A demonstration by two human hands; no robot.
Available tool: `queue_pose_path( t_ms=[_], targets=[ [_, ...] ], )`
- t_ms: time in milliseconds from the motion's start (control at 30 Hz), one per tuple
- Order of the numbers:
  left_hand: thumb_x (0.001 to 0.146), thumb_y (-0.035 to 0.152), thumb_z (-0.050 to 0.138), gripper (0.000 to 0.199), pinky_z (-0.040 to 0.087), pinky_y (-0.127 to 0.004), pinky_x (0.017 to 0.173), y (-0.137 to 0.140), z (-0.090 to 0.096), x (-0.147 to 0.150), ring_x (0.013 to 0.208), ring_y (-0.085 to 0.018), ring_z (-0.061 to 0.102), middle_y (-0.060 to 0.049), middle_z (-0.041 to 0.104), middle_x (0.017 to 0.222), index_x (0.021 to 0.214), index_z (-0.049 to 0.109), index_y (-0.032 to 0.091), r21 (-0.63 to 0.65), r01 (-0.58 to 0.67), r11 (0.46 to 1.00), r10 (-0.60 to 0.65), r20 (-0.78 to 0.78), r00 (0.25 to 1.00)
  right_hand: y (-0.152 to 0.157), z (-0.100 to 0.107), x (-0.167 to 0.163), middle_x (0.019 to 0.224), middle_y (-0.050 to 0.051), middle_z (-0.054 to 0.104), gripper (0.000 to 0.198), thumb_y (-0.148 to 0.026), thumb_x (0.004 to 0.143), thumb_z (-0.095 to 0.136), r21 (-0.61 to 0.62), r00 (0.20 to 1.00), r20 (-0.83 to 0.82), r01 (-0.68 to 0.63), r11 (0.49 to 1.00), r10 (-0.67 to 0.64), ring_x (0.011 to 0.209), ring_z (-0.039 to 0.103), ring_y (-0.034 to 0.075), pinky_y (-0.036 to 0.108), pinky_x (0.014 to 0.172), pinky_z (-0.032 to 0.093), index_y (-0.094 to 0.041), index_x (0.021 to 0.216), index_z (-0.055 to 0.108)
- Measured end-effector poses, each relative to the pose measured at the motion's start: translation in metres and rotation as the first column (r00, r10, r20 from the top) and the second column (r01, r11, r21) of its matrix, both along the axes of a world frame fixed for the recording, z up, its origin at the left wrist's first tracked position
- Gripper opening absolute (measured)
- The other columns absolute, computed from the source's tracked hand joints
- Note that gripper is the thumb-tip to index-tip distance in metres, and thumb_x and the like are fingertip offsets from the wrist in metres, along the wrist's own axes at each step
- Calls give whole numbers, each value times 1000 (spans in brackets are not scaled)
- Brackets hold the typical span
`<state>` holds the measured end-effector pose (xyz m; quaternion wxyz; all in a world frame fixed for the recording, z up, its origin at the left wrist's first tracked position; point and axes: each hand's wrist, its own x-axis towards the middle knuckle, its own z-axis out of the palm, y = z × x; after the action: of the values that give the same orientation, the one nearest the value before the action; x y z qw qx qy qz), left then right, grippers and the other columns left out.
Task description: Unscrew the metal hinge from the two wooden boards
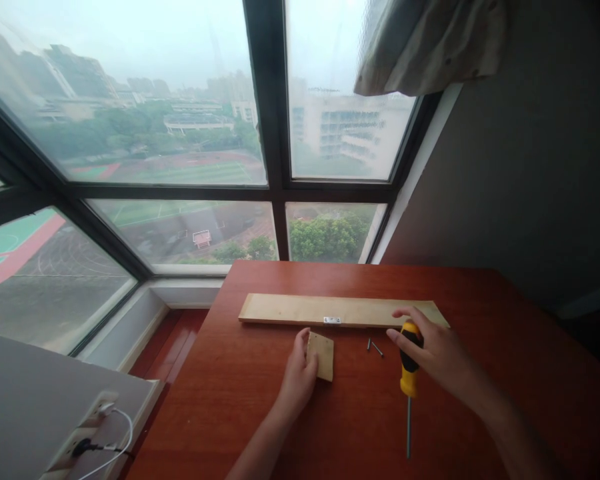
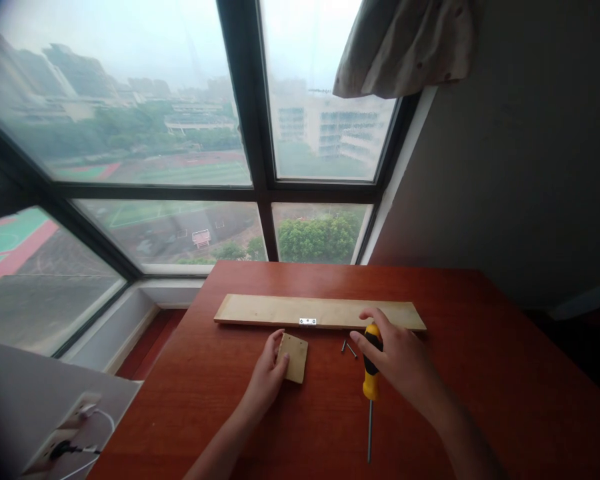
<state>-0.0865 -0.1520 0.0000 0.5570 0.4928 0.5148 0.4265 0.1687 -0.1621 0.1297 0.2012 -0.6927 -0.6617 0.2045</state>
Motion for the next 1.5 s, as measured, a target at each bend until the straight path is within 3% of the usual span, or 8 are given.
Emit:
queue_pose_path(
  t_ms=[167, 300, 400, 567, 700, 1033, 1300, 1500],
  targets=[
    [87, 19, 40, 58, 47, -35, 91, 1, 7, -8, 101, -19, 62, -9, 64, 115, 143, 28, 19, 177, 110, 978, -51, -311, 949, 7, -4, -4, 66, -2, 60, 35, -57, 88, 44, 116, 999, -42, 26, 993, -21, 62, 58, 18, 29, 60, 40, -26, 91, 59],
    [87, 16, 40, 52, 42, -34, 101, 1, 12, -4, 118, -20, 54, -10, 57, 129, 139, 38, 19, 286, 207, 936, -33, -512, 858, 12, -6, -8, 65, -2, 62, 36, -57, 88, 45, 181, 996, -83, 43, 983, -28, 63, 58, 18, 28, 61, 40, -25, 85, 60],
    [88, 18, 38, 46, 43, -34, 100, -1, 13, -1, 117, -21, 54, -12, 57, 126, 134, 44, 17, 303, 287, 909, -2, -684, 730, 15, -9, -11, 66, -2, 63, 36, -58, 87, 46, 231, 990, -119, 96, 968, -70, 63, 59, 17, 28, 62, 40, -25, 84, 60],
    [92, 25, 37, 52, 51, -30, 78, -4, 13, 1, 99, -23, 61, -12, 59, 114, 143, 33, 17, 212, 338, 917, 58, -909, 413, 20, -12, -14, 77, 0, 67, 35, -57, 86, 50, 313, 978, -175, 162, 936, -110, 69, 61, 18, 27, 64, 43, -24, 90, 61],
    [94, 27, 35, 49, 50, -29, 71, -4, 13, 0, 94, -22, 61, -11, 58, 108, 142, 35, 16, 180, 385, 905, 64, -953, 295, 24, -9, -16, 79, 2, 68, 36, -56, 86, 49, 375, 982, -174, 140, 916, -79, 69, 60, 18, 27, 64, 43, -23, 85, 63],
    [94, 30, 35, 49, 47, -28, 67, -2, 20, 0, 89, -22, 57, -12, 57, 107, 141, 38, 17, 154, 469, 869, 61, -976, 207, 37, -3, -25, 75, 2, 67, 35, -54, 87, 51, 454, 971, -230, 163, 876, -61, 64, 59, 17, 27, 62, 42, -21, 84, 63],
    [91, 34, 44, 50, 46, -29, 67, -1, 20, 0, 88, -23, 58, -11, 57, 105, 138, 40, 17, 137, 447, 884, 48, -977, 206, 47, 1, -36, 76, 3, 66, 36, -54, 87, 49, 468, 973, -228, 130, 874, -23, 65, 59, 17, 28, 61, 43, -21, 84, 62],
    [93, 32, 40, 36, 45, -28, 68, 15, 33, -6, 93, -22, 57, -8, 57, 104, 127, 47, 20, 208, 389, 897, 113, -961, 253, 50, 0, -40, 75, 2, 66, 36, -54, 87, 50, 471, 969, -248, 127, 873, -7, 63, 57, 17, 27, 60, 42, -21, 83, 62]
  ],
)
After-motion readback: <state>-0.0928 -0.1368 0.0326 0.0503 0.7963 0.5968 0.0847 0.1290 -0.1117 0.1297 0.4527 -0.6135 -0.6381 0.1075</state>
